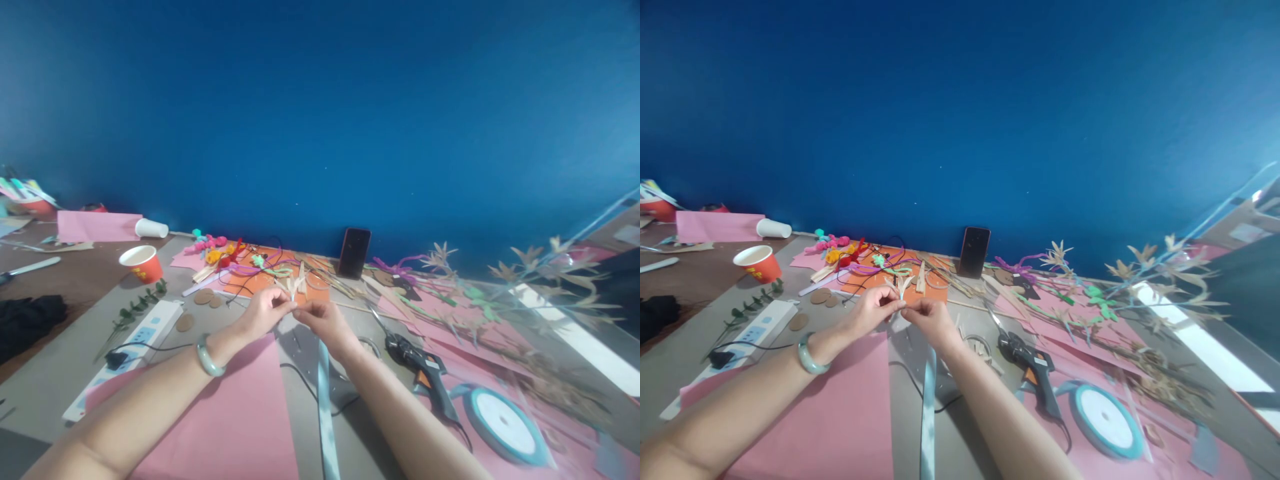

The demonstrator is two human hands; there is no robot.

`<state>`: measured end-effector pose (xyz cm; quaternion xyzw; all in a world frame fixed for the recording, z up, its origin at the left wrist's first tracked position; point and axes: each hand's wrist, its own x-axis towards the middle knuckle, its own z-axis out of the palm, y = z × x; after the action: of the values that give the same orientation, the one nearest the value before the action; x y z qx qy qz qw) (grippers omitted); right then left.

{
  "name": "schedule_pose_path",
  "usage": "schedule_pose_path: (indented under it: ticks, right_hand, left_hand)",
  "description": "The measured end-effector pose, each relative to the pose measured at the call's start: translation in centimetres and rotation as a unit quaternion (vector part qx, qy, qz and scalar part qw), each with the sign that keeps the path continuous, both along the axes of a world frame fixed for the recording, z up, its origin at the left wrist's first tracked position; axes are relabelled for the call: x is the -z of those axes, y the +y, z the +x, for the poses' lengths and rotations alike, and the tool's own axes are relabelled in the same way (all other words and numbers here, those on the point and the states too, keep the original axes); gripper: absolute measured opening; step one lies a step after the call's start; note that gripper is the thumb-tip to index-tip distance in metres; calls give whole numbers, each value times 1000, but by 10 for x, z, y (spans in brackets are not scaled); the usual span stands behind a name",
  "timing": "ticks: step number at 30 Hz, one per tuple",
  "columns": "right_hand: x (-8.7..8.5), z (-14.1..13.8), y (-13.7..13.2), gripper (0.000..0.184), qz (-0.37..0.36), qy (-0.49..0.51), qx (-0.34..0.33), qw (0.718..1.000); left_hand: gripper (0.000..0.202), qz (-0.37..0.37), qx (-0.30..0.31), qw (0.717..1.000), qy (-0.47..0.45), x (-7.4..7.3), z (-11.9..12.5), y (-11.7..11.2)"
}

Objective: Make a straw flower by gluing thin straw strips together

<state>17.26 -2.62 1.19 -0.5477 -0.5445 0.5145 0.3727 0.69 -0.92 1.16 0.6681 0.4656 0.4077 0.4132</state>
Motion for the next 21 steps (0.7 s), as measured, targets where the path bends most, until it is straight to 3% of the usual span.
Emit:
schedule_pose_path:
  ticks: [5, 8, 15, 18, 21]
  right_hand:
    - [0, 0, -3, 26, 5, 29, -12, 999]
    - [2, 1, -3, 26, -2, 46, -17, 999]
    - [3, 2, -1, 29, -25, 133, -53, 989]
    - [1, 2, -2, 32, -27, 149, -71, 986]
    - [2, 2, -2, 33, -23, 135, -59, 989]
  left_hand:
    - [27, -60, -1, 998, 5, -2, 0, -3]
    - [30, -85, 13, 996, -37, 0, 0, -4]
    - [26, -175, 160, 944, -227, 7, -2, 0]
    - [25, -174, 186, 938, -237, 9, -2, 1]
    - [25, -141, 153, 953, -221, 10, -2, 1]
